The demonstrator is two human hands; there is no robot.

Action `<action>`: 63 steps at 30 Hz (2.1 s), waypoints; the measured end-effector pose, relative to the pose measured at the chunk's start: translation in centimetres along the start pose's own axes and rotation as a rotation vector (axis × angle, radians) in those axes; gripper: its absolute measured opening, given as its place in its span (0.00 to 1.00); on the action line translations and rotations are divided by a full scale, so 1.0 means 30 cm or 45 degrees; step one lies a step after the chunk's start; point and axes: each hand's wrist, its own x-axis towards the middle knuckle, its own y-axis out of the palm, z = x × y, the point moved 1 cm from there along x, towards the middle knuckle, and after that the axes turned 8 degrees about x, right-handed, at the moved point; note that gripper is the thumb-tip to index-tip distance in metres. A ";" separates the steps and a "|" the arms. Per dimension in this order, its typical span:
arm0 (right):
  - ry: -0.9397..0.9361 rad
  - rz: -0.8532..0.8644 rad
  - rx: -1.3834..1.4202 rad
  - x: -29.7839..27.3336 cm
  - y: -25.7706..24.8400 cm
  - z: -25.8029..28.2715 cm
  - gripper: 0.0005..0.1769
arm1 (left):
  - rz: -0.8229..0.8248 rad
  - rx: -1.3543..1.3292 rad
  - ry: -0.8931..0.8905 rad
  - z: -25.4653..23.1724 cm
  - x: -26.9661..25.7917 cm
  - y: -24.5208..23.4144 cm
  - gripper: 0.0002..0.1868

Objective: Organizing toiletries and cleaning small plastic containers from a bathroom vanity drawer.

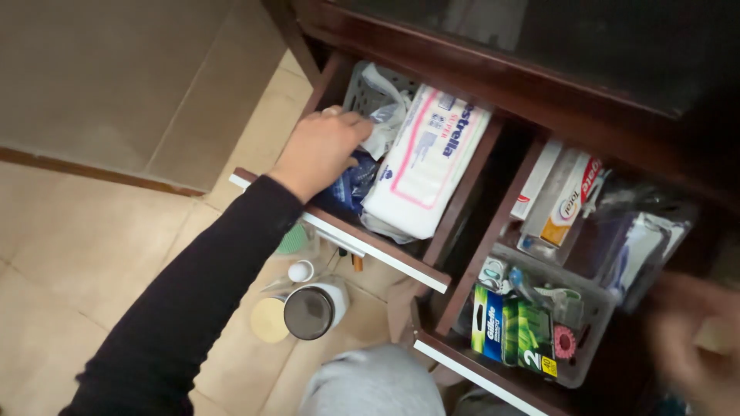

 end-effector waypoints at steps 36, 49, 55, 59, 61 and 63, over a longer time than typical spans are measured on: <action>0.220 0.298 -0.119 0.272 0.281 -0.084 0.18 | 0.145 -0.292 -0.238 0.029 0.126 0.204 0.18; 0.466 -0.193 -0.020 -0.135 0.224 0.267 0.22 | 0.814 -0.182 -0.180 -0.003 0.286 0.305 0.48; 0.284 -0.048 -0.023 -0.154 0.240 0.252 0.31 | 0.756 -0.429 -0.357 0.049 0.313 0.214 0.47; 0.312 -0.104 0.021 -0.147 0.246 0.261 0.30 | 0.776 -0.658 -0.474 0.136 0.319 0.164 0.26; 0.297 -0.101 0.010 -0.133 0.246 0.263 0.31 | 0.728 -0.794 -0.493 0.177 0.335 0.215 0.21; 0.305 -0.044 -0.045 -0.121 0.247 0.285 0.34 | 0.636 -1.044 -0.264 0.183 0.336 0.288 0.21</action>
